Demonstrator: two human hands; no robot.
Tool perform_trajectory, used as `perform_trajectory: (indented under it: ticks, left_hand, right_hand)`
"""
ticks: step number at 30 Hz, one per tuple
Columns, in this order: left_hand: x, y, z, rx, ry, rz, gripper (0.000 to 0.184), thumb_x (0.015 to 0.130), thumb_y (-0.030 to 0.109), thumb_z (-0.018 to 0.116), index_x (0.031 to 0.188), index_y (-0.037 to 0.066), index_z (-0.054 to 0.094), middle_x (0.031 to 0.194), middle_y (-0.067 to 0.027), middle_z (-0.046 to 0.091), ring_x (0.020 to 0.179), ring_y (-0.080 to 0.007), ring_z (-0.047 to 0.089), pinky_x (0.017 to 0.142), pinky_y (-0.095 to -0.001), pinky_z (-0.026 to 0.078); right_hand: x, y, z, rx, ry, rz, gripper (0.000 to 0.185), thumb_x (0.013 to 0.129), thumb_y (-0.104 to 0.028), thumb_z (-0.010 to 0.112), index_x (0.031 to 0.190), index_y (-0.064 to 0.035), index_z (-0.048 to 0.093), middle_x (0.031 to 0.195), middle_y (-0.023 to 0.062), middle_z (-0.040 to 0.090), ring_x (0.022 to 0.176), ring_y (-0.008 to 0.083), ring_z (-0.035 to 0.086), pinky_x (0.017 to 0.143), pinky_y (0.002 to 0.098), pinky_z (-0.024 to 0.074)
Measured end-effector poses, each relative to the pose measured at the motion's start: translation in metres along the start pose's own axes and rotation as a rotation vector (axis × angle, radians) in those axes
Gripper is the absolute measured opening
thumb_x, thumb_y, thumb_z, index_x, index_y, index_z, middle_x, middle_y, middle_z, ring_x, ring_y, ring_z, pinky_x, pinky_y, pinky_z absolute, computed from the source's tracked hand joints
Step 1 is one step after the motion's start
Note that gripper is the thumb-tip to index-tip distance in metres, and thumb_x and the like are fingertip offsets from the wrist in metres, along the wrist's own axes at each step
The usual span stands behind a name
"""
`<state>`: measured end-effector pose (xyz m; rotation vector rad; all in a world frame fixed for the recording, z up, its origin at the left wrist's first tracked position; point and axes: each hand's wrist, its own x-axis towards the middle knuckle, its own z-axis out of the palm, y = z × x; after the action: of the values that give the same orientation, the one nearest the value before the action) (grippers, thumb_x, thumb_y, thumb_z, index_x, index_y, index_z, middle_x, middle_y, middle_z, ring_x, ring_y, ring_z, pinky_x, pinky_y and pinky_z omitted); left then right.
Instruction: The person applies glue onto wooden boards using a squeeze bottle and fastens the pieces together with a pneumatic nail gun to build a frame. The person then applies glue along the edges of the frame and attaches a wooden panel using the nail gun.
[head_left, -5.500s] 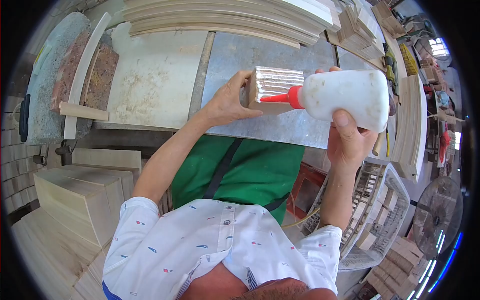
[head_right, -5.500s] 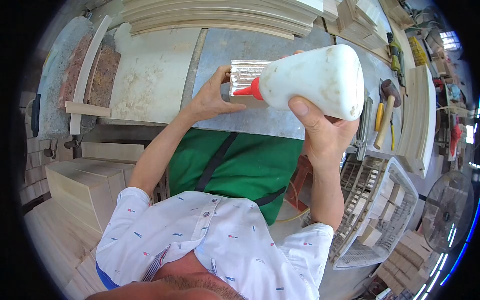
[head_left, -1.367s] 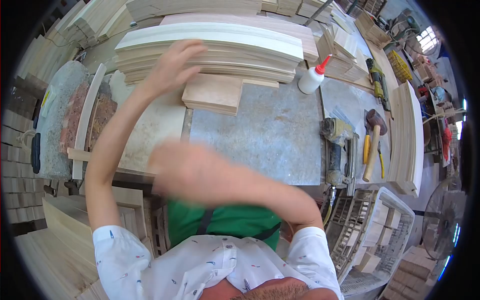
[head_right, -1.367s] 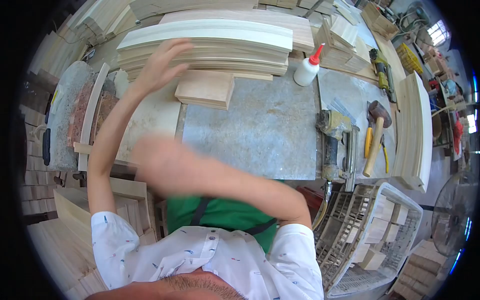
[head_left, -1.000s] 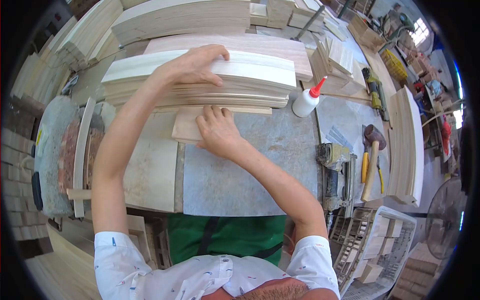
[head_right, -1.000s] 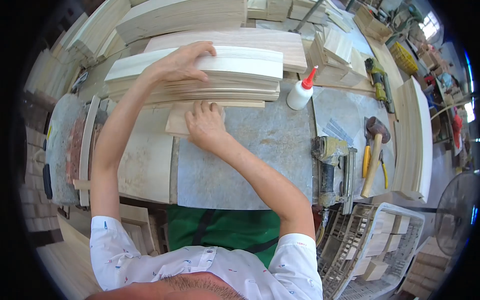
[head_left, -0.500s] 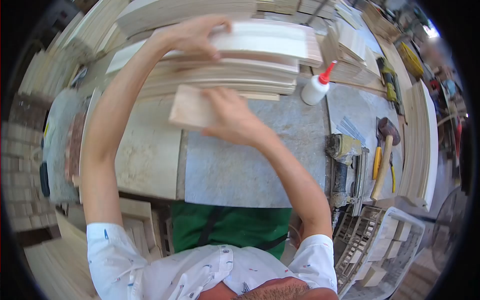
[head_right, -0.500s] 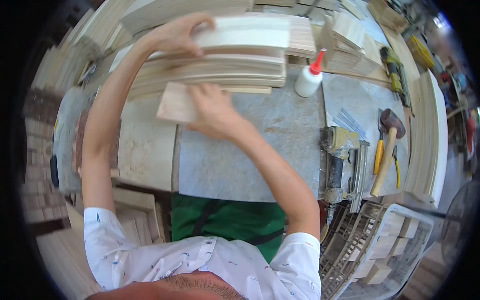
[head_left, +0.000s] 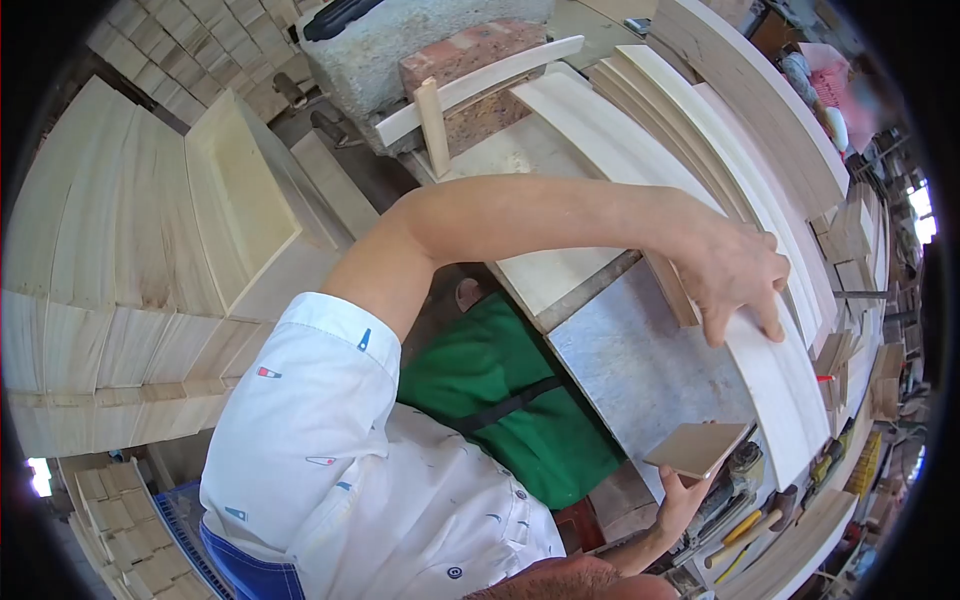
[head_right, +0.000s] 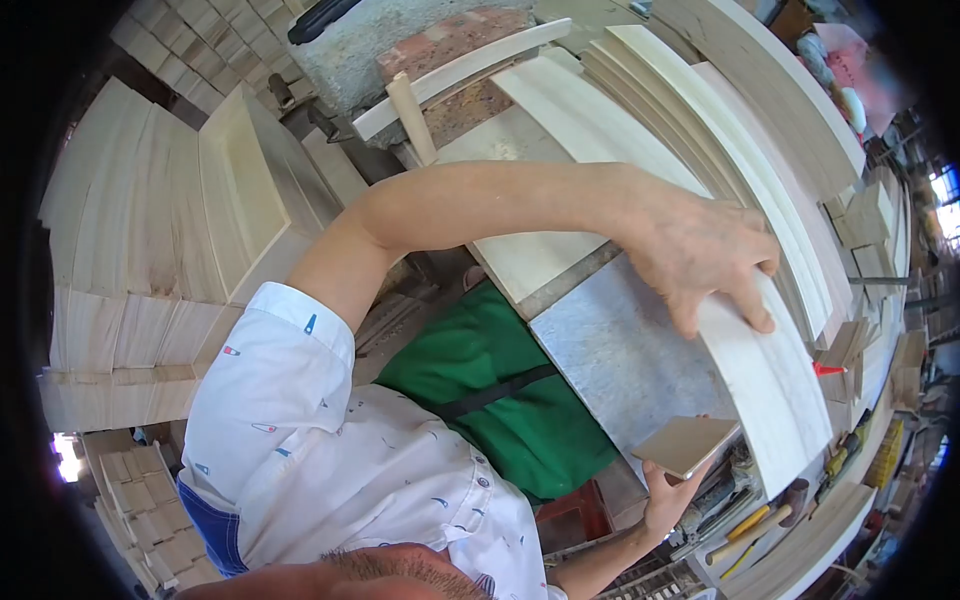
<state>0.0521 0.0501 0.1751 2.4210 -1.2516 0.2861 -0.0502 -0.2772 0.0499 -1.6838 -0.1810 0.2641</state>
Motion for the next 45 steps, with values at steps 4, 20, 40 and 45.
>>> perform_trajectory:
  ticks: [4,20,40,45]
  left_hand:
    - [-0.02,0.015,0.005,0.035,0.014,0.004,0.06,0.068,0.028,0.075,0.126,0.026,0.061,0.117,-0.024,0.053,0.114,-0.0409,0.049,0.097,-0.0469,0.043]
    - [-0.009,0.036,0.0,0.141,-0.097,-0.127,0.057,0.07,0.029,0.074,0.125,0.024,0.063,0.113,-0.0217,0.055,0.109,-0.0387,0.052,0.09,-0.046,0.046]
    - [-0.002,0.03,0.004,0.148,-0.118,-0.149,0.055,0.071,0.031,0.074,0.124,0.024,0.062,0.111,-0.0219,0.056,0.108,-0.039,0.052,0.091,-0.0462,0.046]
    - [-0.004,0.028,0.001,0.162,-0.161,-0.164,0.053,0.07,0.03,0.073,0.122,0.023,0.063,0.109,-0.021,0.057,0.106,-0.0384,0.053,0.089,-0.0461,0.045]
  right_hand:
    - [-0.009,0.008,-0.006,-0.065,-0.007,-0.008,0.1,0.069,-0.013,0.082,0.148,-0.0012,0.022,0.15,0.0139,0.032,0.134,0.0237,0.034,0.11,0.0393,0.0267]
    - [-0.012,0.026,-0.017,-0.091,0.005,-0.005,0.101,0.069,-0.021,0.084,0.148,-0.0028,0.025,0.148,0.0126,0.035,0.133,0.0239,0.034,0.111,0.0377,0.024]
    - [-0.013,0.032,-0.02,-0.091,0.019,0.001,0.101,0.068,-0.024,0.085,0.147,-0.0033,0.027,0.147,0.0103,0.036,0.131,0.0223,0.037,0.109,0.037,0.0271]
    - [-0.014,0.027,-0.02,-0.117,0.017,0.016,0.101,0.067,-0.024,0.085,0.148,-0.004,0.027,0.146,0.01,0.037,0.13,0.0218,0.037,0.108,0.0366,0.0275]
